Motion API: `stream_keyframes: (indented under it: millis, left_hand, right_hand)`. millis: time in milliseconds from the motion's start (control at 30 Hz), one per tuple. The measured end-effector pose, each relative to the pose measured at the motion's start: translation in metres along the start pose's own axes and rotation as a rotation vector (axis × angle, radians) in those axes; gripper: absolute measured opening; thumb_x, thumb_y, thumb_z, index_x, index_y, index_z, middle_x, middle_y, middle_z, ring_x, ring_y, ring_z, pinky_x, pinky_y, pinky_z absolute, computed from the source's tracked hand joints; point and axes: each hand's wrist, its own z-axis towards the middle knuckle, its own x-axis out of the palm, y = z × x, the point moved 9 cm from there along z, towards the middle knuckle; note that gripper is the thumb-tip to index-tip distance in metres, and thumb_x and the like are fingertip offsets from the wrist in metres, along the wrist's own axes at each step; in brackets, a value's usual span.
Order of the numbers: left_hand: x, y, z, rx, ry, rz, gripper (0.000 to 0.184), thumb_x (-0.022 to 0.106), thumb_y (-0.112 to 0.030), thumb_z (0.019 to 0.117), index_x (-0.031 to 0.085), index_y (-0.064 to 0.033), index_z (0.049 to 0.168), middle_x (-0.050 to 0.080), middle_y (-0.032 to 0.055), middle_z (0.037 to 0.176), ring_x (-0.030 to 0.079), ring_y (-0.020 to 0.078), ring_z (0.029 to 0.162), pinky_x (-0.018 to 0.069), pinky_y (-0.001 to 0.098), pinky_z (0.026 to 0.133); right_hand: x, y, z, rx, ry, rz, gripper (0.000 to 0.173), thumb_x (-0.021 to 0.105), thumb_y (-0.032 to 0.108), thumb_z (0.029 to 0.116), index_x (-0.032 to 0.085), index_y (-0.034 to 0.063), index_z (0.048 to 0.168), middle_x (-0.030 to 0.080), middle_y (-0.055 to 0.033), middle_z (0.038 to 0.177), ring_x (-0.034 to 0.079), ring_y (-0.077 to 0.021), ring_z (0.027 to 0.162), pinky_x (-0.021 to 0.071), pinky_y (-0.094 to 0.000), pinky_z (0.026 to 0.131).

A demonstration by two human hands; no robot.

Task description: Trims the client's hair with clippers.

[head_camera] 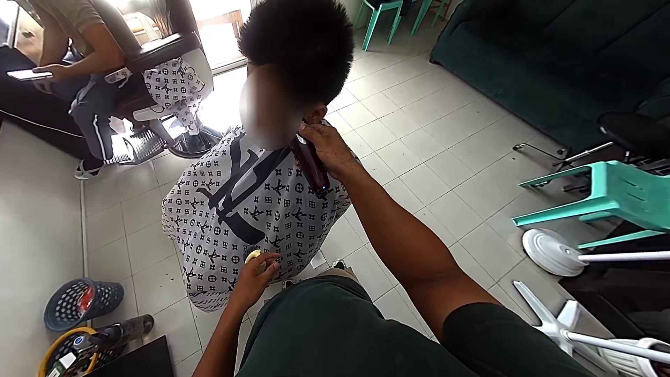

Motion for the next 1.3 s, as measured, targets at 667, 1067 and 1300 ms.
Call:
stream_keyframes:
  millis: [667, 1067, 1300]
  left_hand:
    - [0.000, -0.001, 0.003, -0.017, 0.002, 0.006, 0.028, 0.059, -0.020, 0.1035, 0.066, -0.0080, 0.128, 0.073, 0.0046, 0.104, 0.072, 0.0115, 0.087, 0.0606, 0.0298, 0.070]
    - [0.001, -0.008, 0.001, -0.005, 0.016, 0.035, 0.028, 0.059, -0.020, 0.1034, 0.067, -0.0083, 0.128, 0.073, 0.0040, 0.104, 0.072, 0.0110, 0.086, 0.0602, 0.0296, 0.070]
    - [0.003, -0.010, 0.000, -0.009, 0.031, 0.068, 0.028, 0.059, -0.021, 0.1039, 0.066, -0.0086, 0.128, 0.073, 0.0039, 0.103, 0.071, 0.0110, 0.084, 0.0597, 0.0298, 0.069]
  right_hand:
    - [-0.009, -0.004, 0.002, -0.018, -0.037, 0.063, 0.036, 0.047, 0.031, 0.1099, 0.059, -0.0017, 0.104, 0.064, -0.0106, 0.082, 0.067, -0.0183, 0.065, 0.0608, -0.0347, 0.063]
    - [-0.009, -0.001, -0.003, -0.052, -0.042, 0.111, 0.035, 0.045, 0.031, 0.1102, 0.058, -0.0013, 0.110, 0.065, -0.0111, 0.087, 0.068, -0.0196, 0.070, 0.0618, -0.0370, 0.067]
    - [-0.011, 0.004, -0.004, -0.088, -0.044, 0.156, 0.036, 0.042, 0.031, 0.1112, 0.058, -0.0010, 0.113, 0.066, -0.0098, 0.086, 0.069, -0.0183, 0.069, 0.0621, -0.0349, 0.065]
